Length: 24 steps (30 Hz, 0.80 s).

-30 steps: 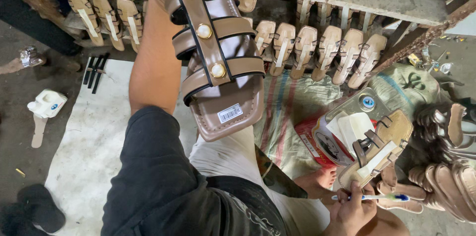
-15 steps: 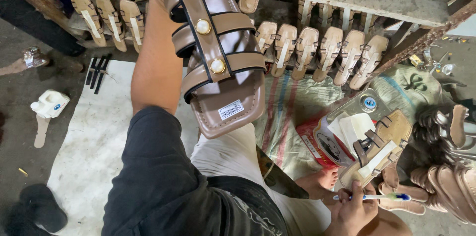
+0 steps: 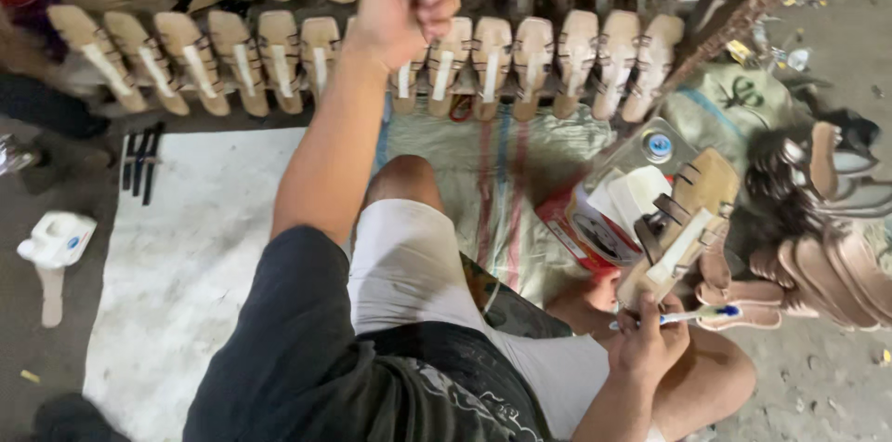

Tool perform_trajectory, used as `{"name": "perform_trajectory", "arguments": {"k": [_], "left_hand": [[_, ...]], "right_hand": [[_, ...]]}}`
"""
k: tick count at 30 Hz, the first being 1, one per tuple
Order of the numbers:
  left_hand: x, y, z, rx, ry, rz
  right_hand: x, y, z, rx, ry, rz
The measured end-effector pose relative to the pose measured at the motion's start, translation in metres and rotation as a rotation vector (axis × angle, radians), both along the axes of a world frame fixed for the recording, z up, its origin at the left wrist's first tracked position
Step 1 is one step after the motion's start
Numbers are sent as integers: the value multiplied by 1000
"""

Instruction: The person sits on the floor and uses a toothbrush to scrub the straps and soles of several beige sandals. They repeatedly dip the brush into a container of white liquid and apply it to the footwear, handling the sandals one at a time.

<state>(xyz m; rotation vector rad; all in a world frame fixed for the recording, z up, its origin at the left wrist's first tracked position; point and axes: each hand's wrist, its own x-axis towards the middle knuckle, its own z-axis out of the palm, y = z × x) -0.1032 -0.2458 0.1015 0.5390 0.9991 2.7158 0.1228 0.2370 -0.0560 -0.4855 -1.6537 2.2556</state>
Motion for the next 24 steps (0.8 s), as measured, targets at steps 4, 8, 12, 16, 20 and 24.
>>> {"name": "perform_trajectory", "arguments": {"k": [4, 8, 12, 16, 20, 24], "left_hand": [[-53, 129, -39, -58, -170, 27], [-101, 200, -37, -131, -210, 252], [-115, 230, -41, -307, -379, 215], [-41, 265, -95, -770, -277, -24], [58, 267, -159, -494, -253, -157], [124, 254, -183, -315, -248, -186]], "right_hand": [[0, 11, -13, -46, 32, 20], [6, 13, -20, -69, 7, 3], [11, 8, -13, -12, -30, -16], [16, 2, 0, 201, -31, 14], [27, -14, 4, 313, -31, 110], [47, -31, 8, -247, -82, 222]]}}
